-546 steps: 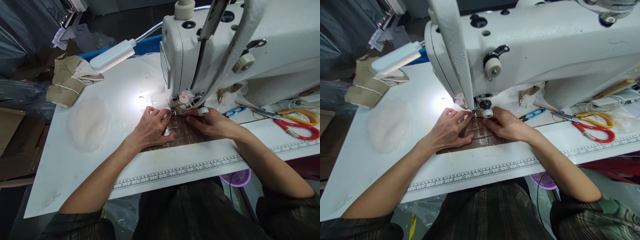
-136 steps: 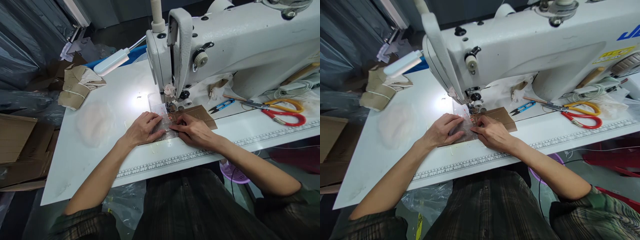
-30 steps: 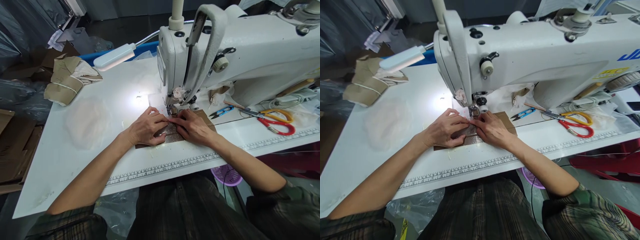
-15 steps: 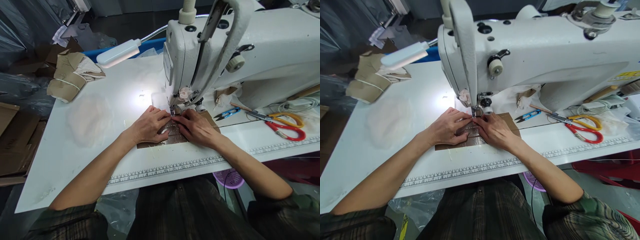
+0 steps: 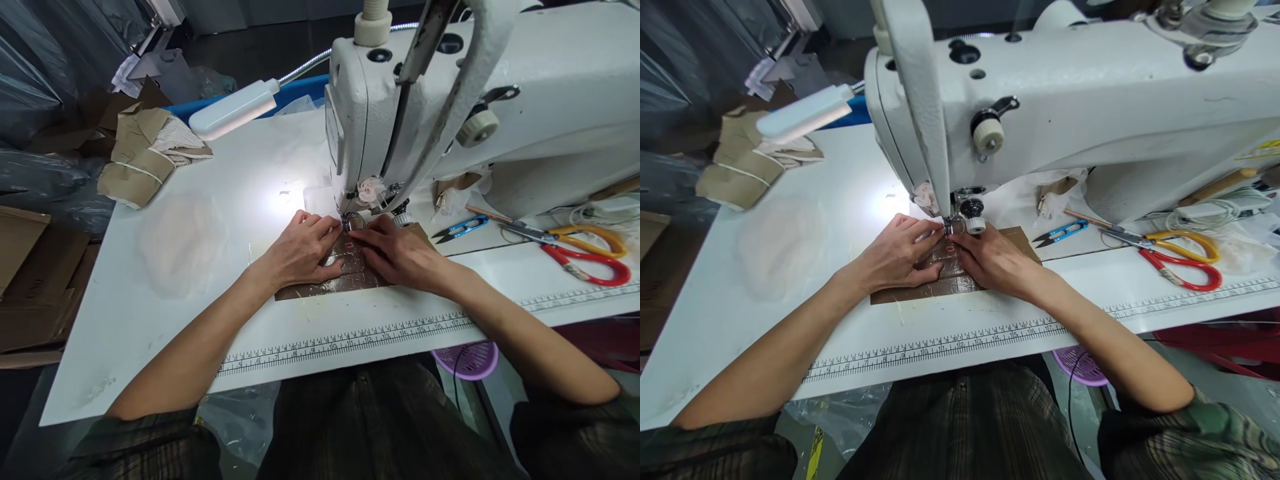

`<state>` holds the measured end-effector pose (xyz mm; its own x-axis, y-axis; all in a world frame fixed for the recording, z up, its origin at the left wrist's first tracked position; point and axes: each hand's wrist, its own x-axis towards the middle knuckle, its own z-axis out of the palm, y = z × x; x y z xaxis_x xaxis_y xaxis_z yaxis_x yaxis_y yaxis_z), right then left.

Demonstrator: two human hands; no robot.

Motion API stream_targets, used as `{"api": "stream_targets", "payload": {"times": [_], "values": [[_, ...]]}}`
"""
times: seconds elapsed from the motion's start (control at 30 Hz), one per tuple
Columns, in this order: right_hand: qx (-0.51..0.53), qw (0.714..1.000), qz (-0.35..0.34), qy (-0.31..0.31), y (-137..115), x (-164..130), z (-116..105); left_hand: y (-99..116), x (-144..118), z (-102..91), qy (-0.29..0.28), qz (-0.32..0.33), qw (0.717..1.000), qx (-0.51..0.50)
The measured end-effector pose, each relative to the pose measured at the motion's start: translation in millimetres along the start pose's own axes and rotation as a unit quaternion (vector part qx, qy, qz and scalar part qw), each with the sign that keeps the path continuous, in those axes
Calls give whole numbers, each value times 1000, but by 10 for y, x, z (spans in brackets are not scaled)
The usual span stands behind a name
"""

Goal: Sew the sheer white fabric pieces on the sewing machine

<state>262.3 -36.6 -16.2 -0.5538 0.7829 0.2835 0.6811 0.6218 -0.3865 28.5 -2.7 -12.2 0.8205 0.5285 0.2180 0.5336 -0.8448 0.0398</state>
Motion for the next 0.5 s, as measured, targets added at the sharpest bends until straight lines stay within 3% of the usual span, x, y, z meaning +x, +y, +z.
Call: {"api": "stream_targets", "payload": {"times": [0.13, 0.27, 0.5], "values": [[77, 992, 83, -49, 85, 59, -124, -3, 8, 4, -10, -10, 1000, 14], [104, 980, 167, -6, 145, 138, -101, 0, 10, 16, -15, -18, 999, 32], [241, 957, 165, 1, 212, -73, -127, -35, 2, 11, -13, -26, 999, 23]]}}
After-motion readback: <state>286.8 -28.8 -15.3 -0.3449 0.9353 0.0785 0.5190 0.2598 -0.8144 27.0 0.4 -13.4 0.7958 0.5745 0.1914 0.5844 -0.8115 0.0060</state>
